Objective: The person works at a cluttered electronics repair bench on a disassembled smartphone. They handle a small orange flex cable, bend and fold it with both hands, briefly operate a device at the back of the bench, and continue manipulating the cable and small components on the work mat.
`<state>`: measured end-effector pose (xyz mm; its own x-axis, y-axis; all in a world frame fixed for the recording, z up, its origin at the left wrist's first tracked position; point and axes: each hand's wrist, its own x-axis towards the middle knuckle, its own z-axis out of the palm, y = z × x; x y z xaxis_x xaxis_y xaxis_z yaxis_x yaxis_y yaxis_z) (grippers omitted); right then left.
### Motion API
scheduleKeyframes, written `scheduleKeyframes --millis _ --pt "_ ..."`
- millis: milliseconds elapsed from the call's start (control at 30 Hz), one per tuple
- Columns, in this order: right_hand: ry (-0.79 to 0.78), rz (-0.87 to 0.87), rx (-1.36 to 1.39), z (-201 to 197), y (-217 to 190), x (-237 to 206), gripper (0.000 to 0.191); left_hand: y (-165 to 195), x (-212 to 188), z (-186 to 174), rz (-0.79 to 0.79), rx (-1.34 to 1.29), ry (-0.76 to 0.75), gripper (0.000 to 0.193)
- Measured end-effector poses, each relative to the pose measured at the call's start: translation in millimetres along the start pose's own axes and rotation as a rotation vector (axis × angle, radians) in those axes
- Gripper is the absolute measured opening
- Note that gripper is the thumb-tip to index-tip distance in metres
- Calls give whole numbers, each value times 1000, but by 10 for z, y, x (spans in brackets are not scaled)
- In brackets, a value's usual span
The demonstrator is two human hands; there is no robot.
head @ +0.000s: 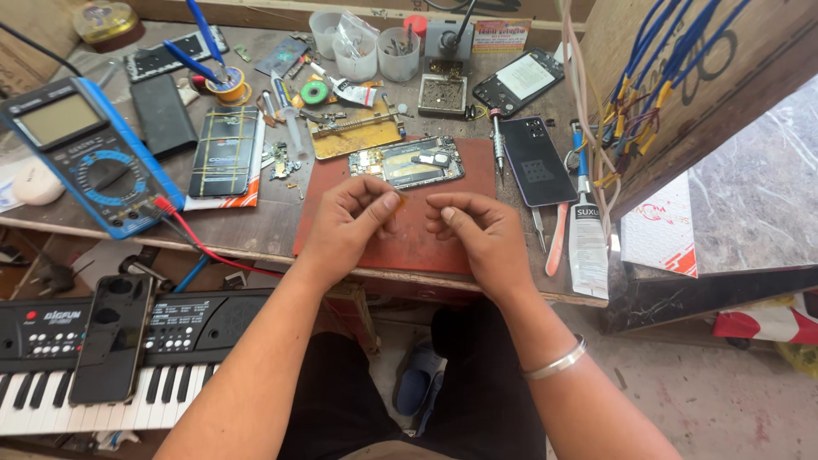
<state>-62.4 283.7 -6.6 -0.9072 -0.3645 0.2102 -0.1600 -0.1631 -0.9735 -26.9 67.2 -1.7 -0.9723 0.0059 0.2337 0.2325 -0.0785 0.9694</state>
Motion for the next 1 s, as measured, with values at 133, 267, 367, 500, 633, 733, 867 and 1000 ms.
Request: scheduleKeyframes --millis 133,267,367,500,633,733,867,1000 --pt "-50 10 108 -55 -2 0 27 33 -64 73 58 -8 34 24" --pt "-68 -1 95 -72 -3 -7 27 59 -53 176 72 91 -7 22" --pt "-76 -4 97 -62 1 -17 26 46 -72 210 -39 131 19 20" --pt "-45 13 75 -42 -9 1 24 28 -82 160 55 200 -16 21" --pt "-10 5 68 -29 -10 9 24 28 -53 54 65 -22 -30 29" --pt "22 14 147 -50 6 8 24 46 -11 14 47 -54 -75 38" --pt "57 86 405 -144 9 37 24 183 83 -3 -78 42 -204 30" --pt "39 137 564 -226 -7 138 23 424 168 -23 -76 461 -373 19"
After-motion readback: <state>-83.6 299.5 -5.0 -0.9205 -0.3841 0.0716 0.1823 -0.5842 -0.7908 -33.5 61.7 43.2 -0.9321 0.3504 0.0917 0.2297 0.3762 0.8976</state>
